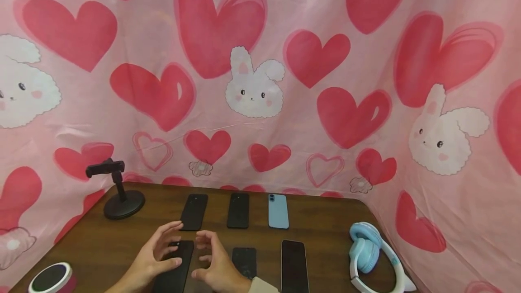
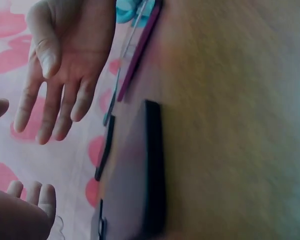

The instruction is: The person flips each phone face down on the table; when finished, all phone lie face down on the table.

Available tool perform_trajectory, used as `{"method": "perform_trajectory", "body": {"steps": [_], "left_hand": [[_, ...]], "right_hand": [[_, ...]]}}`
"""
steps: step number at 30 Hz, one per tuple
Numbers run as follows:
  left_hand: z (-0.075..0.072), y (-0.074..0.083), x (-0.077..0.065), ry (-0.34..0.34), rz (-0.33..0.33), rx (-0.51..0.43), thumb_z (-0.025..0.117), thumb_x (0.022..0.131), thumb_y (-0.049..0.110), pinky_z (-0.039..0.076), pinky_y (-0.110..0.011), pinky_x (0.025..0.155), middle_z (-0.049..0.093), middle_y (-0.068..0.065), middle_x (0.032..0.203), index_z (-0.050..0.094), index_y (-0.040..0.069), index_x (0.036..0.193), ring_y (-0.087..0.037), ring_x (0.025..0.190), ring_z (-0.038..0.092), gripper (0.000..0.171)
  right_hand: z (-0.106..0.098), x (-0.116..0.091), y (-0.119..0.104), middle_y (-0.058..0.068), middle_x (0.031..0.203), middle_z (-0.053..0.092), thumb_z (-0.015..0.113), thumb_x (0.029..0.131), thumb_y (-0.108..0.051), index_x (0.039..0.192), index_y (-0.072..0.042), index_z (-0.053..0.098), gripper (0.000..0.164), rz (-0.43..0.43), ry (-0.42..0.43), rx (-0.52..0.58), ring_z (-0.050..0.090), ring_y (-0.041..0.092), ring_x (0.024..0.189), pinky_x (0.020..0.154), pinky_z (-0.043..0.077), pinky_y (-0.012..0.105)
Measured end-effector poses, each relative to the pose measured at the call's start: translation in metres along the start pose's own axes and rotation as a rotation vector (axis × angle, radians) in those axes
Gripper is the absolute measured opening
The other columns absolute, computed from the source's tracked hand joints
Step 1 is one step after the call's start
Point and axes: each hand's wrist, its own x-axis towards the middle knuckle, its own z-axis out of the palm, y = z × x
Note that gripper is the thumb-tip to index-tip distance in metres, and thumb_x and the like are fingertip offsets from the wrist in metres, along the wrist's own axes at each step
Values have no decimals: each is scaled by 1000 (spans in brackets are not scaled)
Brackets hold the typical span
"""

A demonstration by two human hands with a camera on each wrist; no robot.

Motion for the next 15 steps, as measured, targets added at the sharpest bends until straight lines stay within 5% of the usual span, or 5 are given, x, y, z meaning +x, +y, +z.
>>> {"method": "perform_trajectory", "body": {"steps": [4,11,15], "left_hand": [[8,4,9,-49,36,-41,72,88,2,50,-24,97,46,19,143,36,7,151,-3,120,51,73],[27,11,22,-134,0,-77,75,87,7,47,-23,102,37,-17,156,35,11,152,-9,126,49,76],[39,12,24,-208,-17,-103,73,89,9,47,-32,107,30,-27,160,32,7,153,-31,138,43,77]], "right_hand": [[-13,-3,-8,17,153,35,69,83,8,148,-21,34,78,1,51,-13,40,19,135,106,44,28],[-44,-15,-19,17,155,36,70,85,4,150,-11,32,77,20,155,-54,39,16,134,110,41,37],[-61,-26,-20,18,157,35,73,85,0,151,-3,29,79,49,236,-65,42,1,131,111,37,41]]}}
